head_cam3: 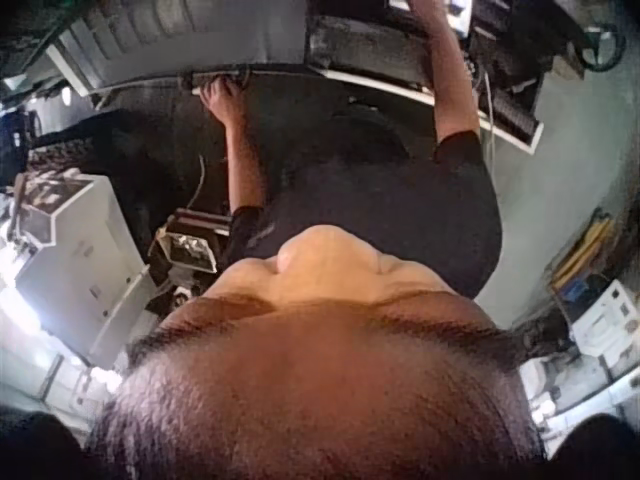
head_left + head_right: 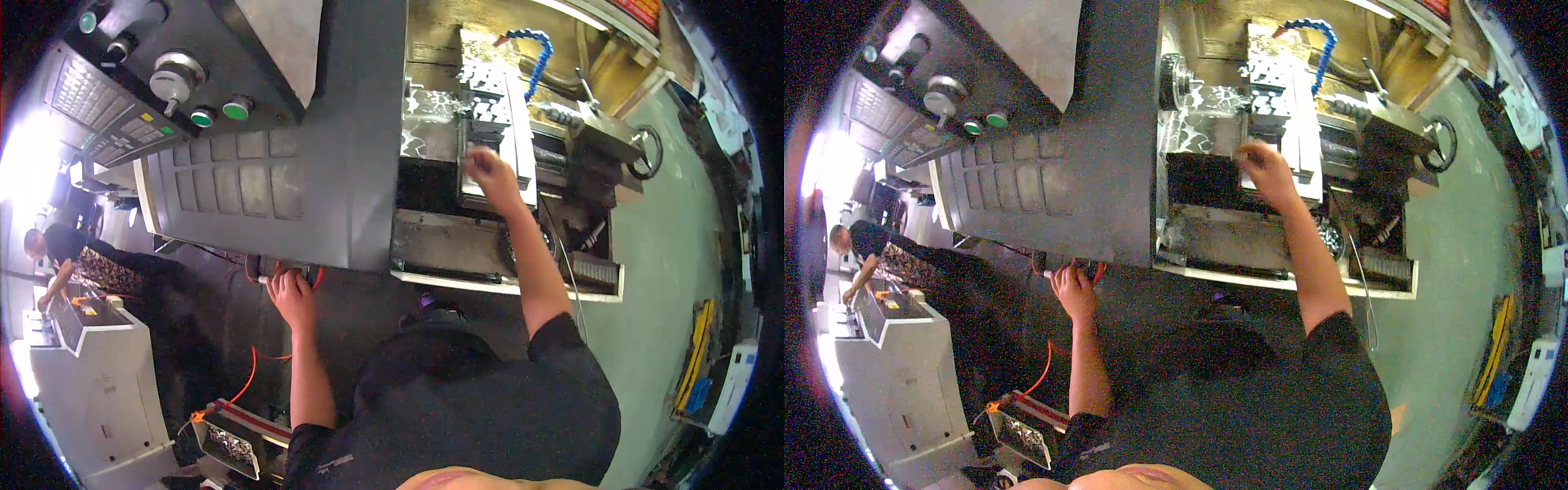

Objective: The person operates a CNC lathe in a workshop, repeatedly picking small metal parts from a bin and placing them into the machine's chuck. They use a long metal rod to assist with the placement of the parts and occasionally adjust the machine's controls.

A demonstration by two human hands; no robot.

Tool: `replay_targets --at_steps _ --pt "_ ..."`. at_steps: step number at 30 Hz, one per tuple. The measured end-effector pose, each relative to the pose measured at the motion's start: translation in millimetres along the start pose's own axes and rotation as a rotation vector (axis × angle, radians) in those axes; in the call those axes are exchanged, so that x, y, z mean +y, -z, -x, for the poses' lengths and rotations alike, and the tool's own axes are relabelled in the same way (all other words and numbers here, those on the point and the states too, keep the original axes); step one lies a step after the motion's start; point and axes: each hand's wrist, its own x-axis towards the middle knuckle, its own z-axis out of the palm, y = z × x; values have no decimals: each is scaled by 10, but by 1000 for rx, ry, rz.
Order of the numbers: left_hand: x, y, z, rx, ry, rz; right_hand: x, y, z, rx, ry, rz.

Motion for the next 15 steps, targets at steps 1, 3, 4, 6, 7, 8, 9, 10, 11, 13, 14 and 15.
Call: replay_targets --at_steps 1,3,4,6,7,8,9,10,11,13,14,15 --pt "-54 -12 -21 -4 11 -18 -92 -9 -313 14 70 119" --pt "-126 25 -49 -51 49 -46 -86 -61 -918 63 219 460" --pt "-163 45 -56 -70 66 -79 -27 -108 -1208 95 300 679" --pt "-237 1 -91 -103 90 -124 265 -62 -1762 160 685 960" --pt "-266 -28 -91 -65 112 -114 303 -95 -1931 114 694 1134" --pt "-228 -10 -133 -65 117 -83 428 -120 -2098 44 660 1143" --pt "-199 21 -178 -65 120 -50 598 -131 -2241 -25 623 1152" --pt "-168 72 -203 -63 130 -22 634 -172 -2334 -97 594 1158" --pt "-142 115 -232 -62 137 -2 667 -185 -2440 -226 465 1179" --pt "-104 168 -274 -59 147 40 720 -160 -2663 -334 426 1066" --pt "-131 168 -266 -56 148 52 733 -167 -2786 -387 404 1009" --pt "-183 174 -249 -52 148 66 736 -216 -2914 -440 301 939"
